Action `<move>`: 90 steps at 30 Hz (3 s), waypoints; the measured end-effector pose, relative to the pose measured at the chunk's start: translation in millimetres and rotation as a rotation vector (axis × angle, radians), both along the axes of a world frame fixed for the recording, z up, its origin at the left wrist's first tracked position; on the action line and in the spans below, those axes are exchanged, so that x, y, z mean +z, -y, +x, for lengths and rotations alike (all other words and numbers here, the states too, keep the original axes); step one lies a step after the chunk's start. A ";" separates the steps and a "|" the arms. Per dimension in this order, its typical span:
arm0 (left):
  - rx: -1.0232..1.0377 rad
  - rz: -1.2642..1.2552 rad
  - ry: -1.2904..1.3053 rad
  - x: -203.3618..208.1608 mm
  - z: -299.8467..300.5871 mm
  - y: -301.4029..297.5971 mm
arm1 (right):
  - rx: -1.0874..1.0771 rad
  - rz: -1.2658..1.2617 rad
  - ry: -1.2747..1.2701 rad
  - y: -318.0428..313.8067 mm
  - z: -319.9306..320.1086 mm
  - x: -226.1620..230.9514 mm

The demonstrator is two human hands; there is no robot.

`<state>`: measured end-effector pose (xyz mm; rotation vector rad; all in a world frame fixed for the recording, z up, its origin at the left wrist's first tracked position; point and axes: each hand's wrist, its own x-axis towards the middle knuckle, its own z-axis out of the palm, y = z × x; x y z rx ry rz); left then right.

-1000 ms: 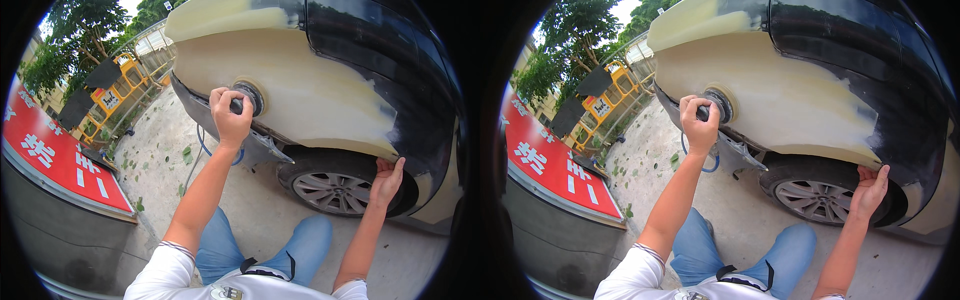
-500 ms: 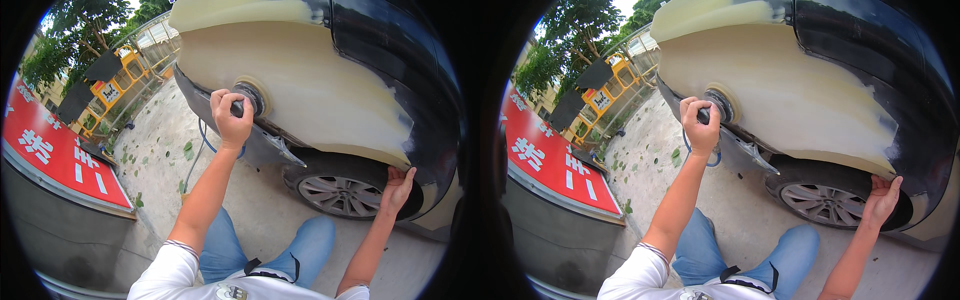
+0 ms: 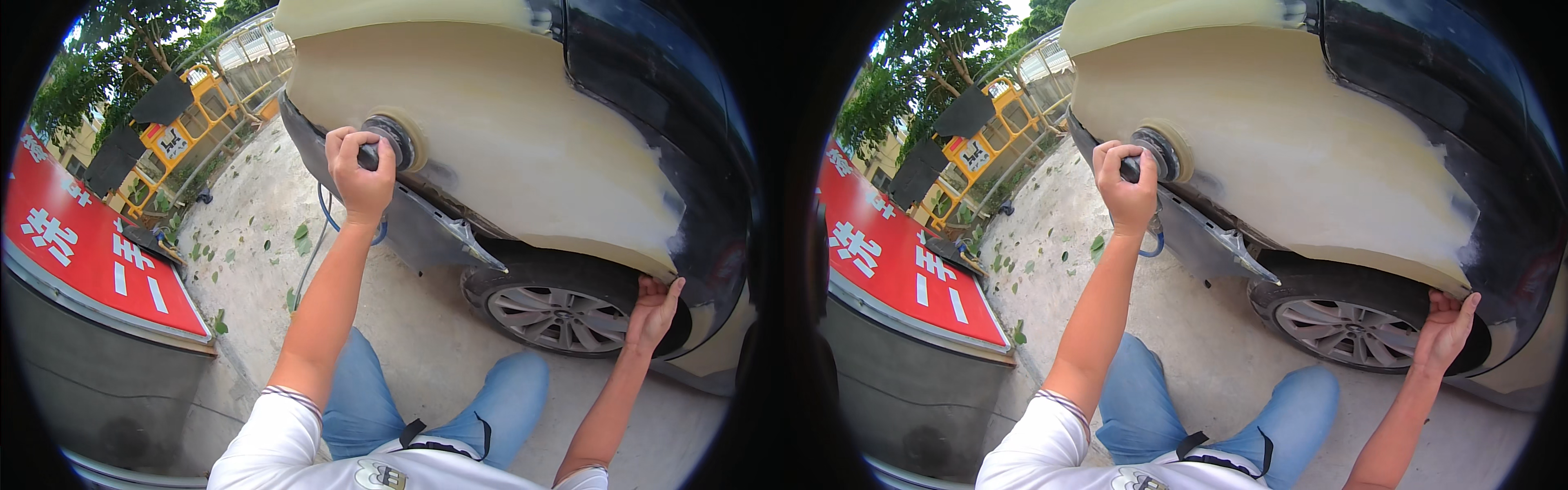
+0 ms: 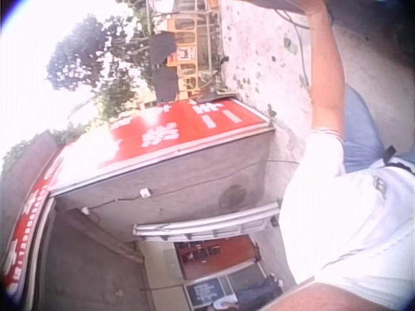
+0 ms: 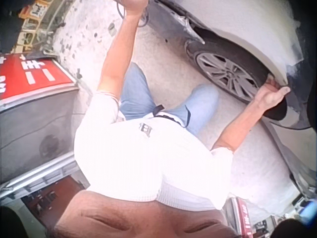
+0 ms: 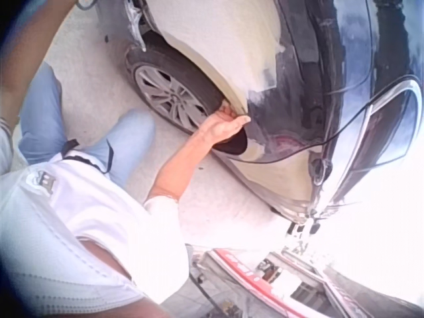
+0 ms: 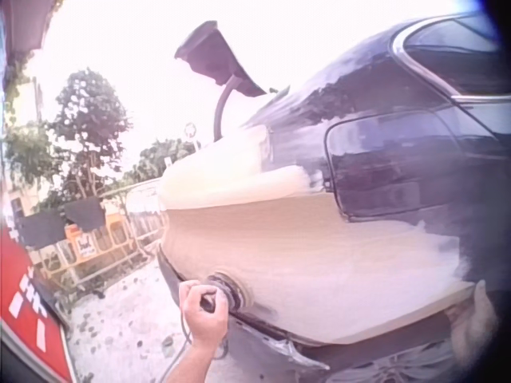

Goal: The person uses a pneumatic orbital sander to smooth a beige filler patch on the rear quarter panel of a black car. They repeatedly sand the area and periodically pause to wipe away dust and feel the surface with their hand to check smoothness.

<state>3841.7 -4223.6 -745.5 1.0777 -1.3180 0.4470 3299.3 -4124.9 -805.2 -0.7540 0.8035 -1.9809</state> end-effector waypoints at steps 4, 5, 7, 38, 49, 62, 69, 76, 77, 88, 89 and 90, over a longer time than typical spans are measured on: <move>0.121 0.049 -0.120 15.3 45.9 11.2 | -0.010 0.003 0.009 1.0 -0.2 -1.6; 0.131 0.042 -0.101 14.1 43.1 11.1 | 0.013 -0.029 0.013 1.1 -0.1 -1.9; 0.082 -0.006 -0.101 2.8 15.5 3.1 | -0.009 -0.027 0.024 1.2 0.1 -1.8; -0.086 0.084 0.219 54.4 -118.5 -26.3 | -0.002 -0.031 -0.020 1.1 3.3 2.1; 0.036 0.235 0.139 96.7 -60.9 -18.4 | -0.018 -0.048 0.029 4.1 12.3 4.3; -0.186 0.127 0.457 104.8 -232.4 -68.8 | -0.055 0.019 0.006 -3.1 17.0 14.2; -0.027 0.200 0.304 99.0 -147.8 -51.9 | 0.004 -0.017 0.061 -3.0 21.8 17.2; -0.151 0.118 0.466 103.1 -235.5 -70.3 | 0.001 -0.024 0.041 -3.3 22.4 17.1; -0.172 0.122 0.487 104.1 -250.1 -75.2 | -0.012 -0.012 0.045 -3.0 21.9 16.8; -0.154 0.154 0.517 109.2 -270.0 -86.6 | -0.006 -0.019 0.056 -4.7 22.6 18.0; -0.140 0.138 0.523 105.5 -258.6 -84.9 | 0.001 -0.003 0.050 -4.3 23.2 18.0; -0.119 0.134 0.512 101.5 -244.1 -81.9 | -0.002 -0.002 0.049 -4.1 23.2 18.0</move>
